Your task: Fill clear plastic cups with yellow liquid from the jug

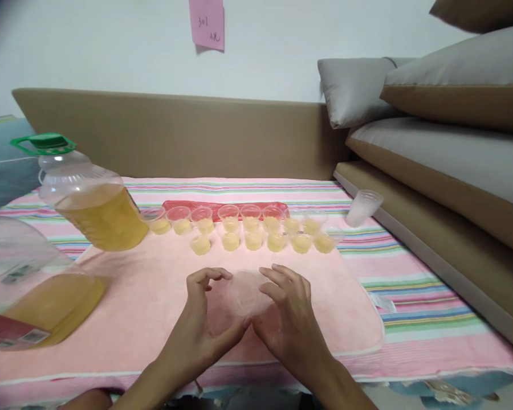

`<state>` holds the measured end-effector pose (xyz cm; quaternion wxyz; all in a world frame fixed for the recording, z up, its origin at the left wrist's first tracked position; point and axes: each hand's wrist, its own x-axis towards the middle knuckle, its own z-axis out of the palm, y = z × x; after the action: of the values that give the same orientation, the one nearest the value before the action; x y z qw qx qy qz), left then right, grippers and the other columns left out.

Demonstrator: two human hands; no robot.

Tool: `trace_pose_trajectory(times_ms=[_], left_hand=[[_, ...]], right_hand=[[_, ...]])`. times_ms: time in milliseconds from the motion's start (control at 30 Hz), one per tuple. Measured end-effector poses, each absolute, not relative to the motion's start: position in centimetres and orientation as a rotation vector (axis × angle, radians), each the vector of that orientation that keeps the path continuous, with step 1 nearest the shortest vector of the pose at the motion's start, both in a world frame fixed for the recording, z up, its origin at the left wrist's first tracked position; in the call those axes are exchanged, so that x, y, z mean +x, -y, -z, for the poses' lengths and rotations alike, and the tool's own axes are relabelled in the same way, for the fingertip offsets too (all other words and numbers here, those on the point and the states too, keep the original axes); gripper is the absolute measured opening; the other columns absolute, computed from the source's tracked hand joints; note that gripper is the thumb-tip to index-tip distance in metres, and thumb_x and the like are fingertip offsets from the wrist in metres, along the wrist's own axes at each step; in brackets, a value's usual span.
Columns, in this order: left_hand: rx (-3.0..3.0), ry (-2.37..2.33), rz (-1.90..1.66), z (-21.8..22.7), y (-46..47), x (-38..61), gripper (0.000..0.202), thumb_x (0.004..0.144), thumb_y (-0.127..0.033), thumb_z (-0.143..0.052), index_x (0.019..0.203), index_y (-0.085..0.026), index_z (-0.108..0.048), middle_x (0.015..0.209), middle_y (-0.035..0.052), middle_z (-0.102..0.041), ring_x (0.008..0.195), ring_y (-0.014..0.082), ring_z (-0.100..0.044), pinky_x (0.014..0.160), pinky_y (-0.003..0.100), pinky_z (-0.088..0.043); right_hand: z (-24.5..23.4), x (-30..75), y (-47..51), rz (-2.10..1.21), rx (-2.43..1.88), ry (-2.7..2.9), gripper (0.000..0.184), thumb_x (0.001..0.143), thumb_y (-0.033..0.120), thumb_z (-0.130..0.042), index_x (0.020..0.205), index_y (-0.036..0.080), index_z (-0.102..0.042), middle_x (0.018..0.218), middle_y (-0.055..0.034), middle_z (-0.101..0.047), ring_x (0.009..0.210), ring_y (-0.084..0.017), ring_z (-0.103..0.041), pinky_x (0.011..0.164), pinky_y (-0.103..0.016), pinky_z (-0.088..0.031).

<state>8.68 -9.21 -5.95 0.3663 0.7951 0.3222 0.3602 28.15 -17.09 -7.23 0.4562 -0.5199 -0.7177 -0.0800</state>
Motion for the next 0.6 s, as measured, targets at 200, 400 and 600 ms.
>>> trace_pose_trajectory(times_ms=[200, 400, 600], left_hand=[[2.023, -0.804, -1.000, 6.0, 9.2, 8.8, 0.069, 0.079, -0.026, -0.076, 0.131, -0.031, -0.031, 0.129, 0.0068, -0.043, 0.125, 0.0290, -0.049, 0.108, 0.055, -0.040], [1.960, -0.754, -1.118, 4.7, 8.9, 8.3, 0.063, 0.083, -0.032, -0.077, 0.127, -0.030, -0.032, 0.126, 0.0071, -0.047, 0.123, 0.0261, -0.053, 0.103, 0.046, -0.042], [1.865, -0.749, -1.250, 3.2, 6.3, 6.4, 0.058, 0.086, -0.030, -0.074, 0.121, -0.033, -0.028, 0.135, 0.0071, -0.051, 0.132, 0.0274, -0.049, 0.100, 0.045, -0.037]], right_hand=[[7.4, 28.4, 17.1, 0.216, -1.292, 1.769, 0.031, 0.103, 0.018, -0.061, 0.130, 0.021, -0.046, 0.141, -0.0121, -0.050, 0.133, -0.036, -0.042, 0.105, -0.056, -0.034], [7.3, 29.0, 16.8, 0.273, -1.328, 1.727, 0.028, 0.105, 0.023, -0.062, 0.128, 0.021, -0.047, 0.138, -0.0113, -0.053, 0.130, -0.035, -0.045, 0.103, -0.055, -0.035], [6.8, 31.5, 16.9, 0.358, -1.421, 1.600, 0.035, 0.103, 0.039, -0.069, 0.125, 0.021, -0.047, 0.134, -0.0104, -0.057, 0.127, -0.035, -0.049, 0.106, -0.057, -0.037]])
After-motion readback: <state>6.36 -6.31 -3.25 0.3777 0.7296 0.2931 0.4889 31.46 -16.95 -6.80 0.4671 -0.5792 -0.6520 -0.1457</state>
